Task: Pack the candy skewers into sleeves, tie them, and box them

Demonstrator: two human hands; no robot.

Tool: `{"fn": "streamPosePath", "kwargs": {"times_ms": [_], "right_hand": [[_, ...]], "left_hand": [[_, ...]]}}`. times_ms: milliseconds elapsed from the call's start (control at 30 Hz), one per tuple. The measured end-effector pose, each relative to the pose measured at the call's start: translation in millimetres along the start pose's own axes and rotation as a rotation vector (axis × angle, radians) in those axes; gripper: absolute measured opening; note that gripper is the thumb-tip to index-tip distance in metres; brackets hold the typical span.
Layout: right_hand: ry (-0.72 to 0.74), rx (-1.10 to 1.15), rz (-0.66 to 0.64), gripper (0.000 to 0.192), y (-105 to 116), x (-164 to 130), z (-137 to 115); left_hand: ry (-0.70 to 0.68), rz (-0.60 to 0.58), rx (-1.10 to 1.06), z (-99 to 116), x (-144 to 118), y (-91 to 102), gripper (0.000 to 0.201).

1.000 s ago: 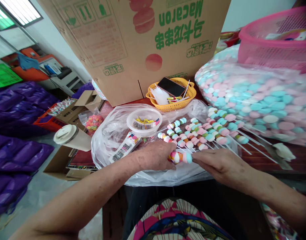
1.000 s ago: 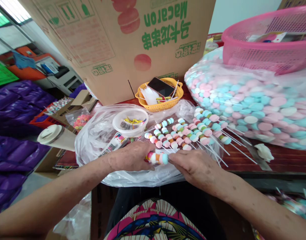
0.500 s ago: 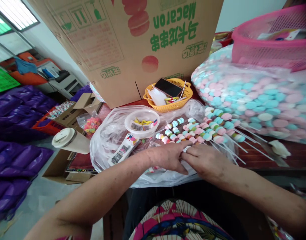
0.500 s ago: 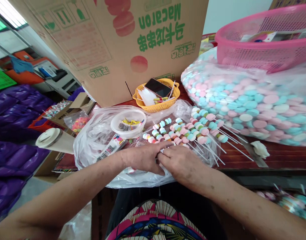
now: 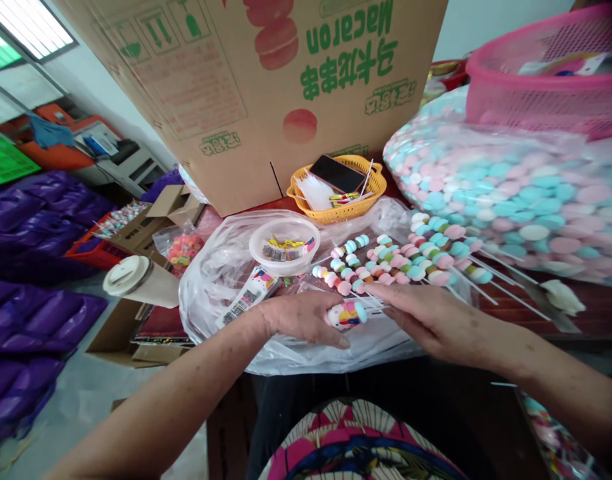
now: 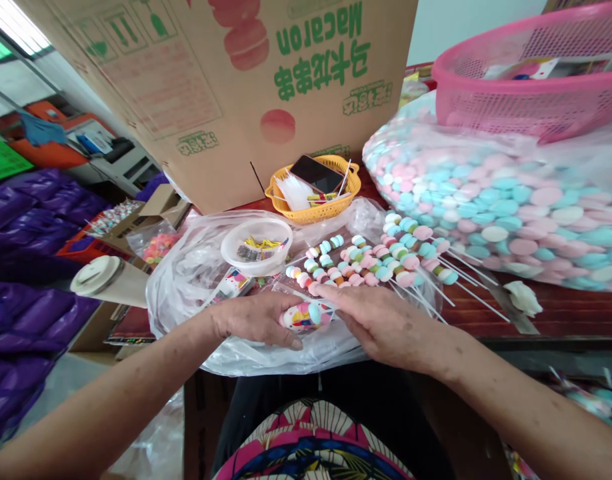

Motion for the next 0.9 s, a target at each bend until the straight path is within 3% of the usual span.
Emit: {"fn": "streamPosePath", "kwargs": {"times_ms": [100,233,367,467,633,733,900], "right_hand": [[-0.015,0.066,-0.010,0.046,-9.2,10.1,-7.4],[-0.009,0.022,-0.007,0.045,-9.2,12.6,-4.9],[-0.076,-0.059,0.080,0.039,3.5,6.5,5.2],[-0.077,0.045,0.047,0.039,2.6,9.7,2.8],[-0.350,0.265,0.142,0.036,3.3,13.5,16.4],[-0.369,0.345,0.052,0.037,-6.1,15.6,24.9],[-0.457,0.419,0.078,0.041,-15.8,11.9,41.2]], "left_hand": [[-0.078,0.112,0.100,9.9,9.8,-0.9,0.050],[-0.105,0.162,0.142,13.0,10.6,-0.3,0.056],[-0.059,0.105,0.077,8.2,6.8,-3.4,0.033],[-0.042,0.050,0.064,5.2,11.8,-8.4,0.023],[-0.121,0.196,0.164,2.9,20.7,-5.9,0.023],[-0.085,0.263,0.176,-2.7,23.1,-6.7,0.024],[-0.170,0.245,-0.141,-4.7,16.9,-9.2,0.031]]}}
Point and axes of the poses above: each hand's wrist, its own x-axis towards the middle knuckle, its own y-axis out of the back of the hand, z = x × y, the point moved 5 cm from there along x, towards the middle knuckle, and after that the axes turned 9 degrees about -z, right-handed, at the moved point
